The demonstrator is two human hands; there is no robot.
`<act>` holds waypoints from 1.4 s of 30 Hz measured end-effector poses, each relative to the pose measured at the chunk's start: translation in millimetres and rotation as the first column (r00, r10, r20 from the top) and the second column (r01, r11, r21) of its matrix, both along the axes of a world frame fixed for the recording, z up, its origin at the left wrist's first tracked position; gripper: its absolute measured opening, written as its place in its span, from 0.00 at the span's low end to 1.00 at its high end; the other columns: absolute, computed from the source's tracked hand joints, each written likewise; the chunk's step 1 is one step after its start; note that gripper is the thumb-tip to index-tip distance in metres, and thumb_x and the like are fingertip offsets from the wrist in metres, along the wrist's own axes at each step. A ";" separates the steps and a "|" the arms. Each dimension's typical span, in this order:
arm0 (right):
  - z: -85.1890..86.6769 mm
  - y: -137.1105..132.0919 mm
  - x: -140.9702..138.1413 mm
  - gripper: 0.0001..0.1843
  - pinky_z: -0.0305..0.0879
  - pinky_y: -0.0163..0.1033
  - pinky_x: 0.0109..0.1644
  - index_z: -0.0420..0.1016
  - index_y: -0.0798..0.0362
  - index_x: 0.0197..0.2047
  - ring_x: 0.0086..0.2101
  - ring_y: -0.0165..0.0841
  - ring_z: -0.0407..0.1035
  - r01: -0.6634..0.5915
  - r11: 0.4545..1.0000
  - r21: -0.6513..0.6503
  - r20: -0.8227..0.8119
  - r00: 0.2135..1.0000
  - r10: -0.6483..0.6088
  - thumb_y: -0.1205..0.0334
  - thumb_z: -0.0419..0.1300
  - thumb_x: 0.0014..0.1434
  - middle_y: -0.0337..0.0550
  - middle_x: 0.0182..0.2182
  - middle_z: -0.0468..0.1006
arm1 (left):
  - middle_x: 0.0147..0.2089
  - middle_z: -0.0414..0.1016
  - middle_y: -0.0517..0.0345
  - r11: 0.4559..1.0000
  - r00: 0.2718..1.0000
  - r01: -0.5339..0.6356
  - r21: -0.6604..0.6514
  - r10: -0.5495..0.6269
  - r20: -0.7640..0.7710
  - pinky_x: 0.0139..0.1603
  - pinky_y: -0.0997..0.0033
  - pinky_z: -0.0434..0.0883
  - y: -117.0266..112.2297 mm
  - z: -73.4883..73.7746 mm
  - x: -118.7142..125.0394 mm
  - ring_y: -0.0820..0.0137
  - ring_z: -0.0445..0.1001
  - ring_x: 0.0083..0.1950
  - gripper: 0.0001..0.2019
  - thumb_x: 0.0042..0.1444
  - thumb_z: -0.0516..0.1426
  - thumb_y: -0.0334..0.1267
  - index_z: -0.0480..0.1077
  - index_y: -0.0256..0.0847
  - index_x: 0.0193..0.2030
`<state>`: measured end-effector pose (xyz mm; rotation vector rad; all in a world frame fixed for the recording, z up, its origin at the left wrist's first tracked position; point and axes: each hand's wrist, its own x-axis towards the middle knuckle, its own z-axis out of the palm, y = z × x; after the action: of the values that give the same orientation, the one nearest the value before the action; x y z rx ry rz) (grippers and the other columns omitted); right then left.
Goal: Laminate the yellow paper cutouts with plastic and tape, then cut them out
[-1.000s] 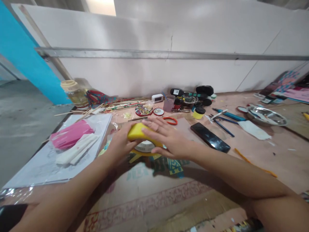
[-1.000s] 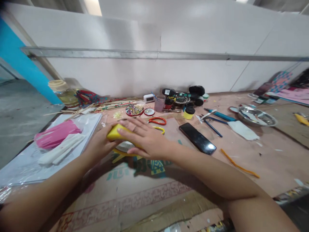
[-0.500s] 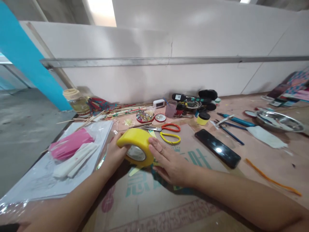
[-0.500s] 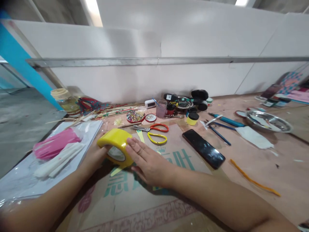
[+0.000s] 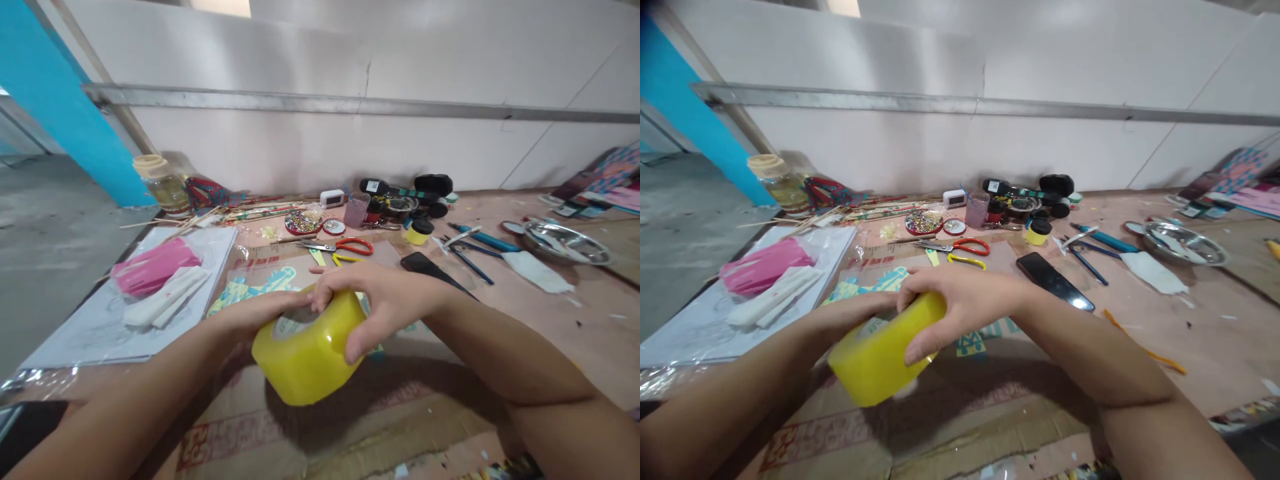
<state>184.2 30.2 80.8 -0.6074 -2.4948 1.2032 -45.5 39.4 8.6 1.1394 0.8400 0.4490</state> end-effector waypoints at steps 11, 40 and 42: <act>-40.6 4.5 -7.8 0.28 0.54 0.34 0.27 0.66 0.51 0.30 0.25 0.29 0.59 0.419 0.890 -0.181 -0.049 0.900 -0.434 0.37 0.48 0.69 0.36 0.25 0.65 | 0.51 0.82 0.50 0.763 0.874 0.258 0.593 0.076 -0.479 0.53 0.58 0.71 -3.7 31.9 -11.5 0.52 0.77 0.51 0.27 0.60 0.55 0.63 0.78 0.43 0.49; -66.8 26.8 -7.3 0.18 0.57 0.36 0.30 0.70 0.52 0.32 0.27 0.31 0.60 0.501 0.738 -0.453 -0.183 0.758 -0.626 0.44 0.57 0.60 0.37 0.26 0.67 | 0.34 0.79 0.51 0.959 0.983 -0.051 0.280 0.097 -0.156 0.33 0.68 0.66 -10.2 5.5 8.9 0.64 0.71 0.32 0.24 0.56 0.58 0.60 0.79 0.39 0.39; -62.5 22.0 -8.5 0.18 0.56 0.36 0.31 0.70 0.52 0.32 0.27 0.31 0.59 0.503 0.766 -0.399 -0.183 0.775 -0.605 0.46 0.56 0.61 0.37 0.27 0.67 | 0.32 0.77 0.53 0.957 0.975 -0.028 0.288 0.089 -0.203 0.31 0.69 0.63 -13.7 8.9 11.4 0.66 0.69 0.30 0.25 0.57 0.57 0.61 0.79 0.38 0.39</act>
<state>175.7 52.2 18.3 -1.0748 -1.6735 1.3385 -34.2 25.7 17.5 1.4496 1.0223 0.5135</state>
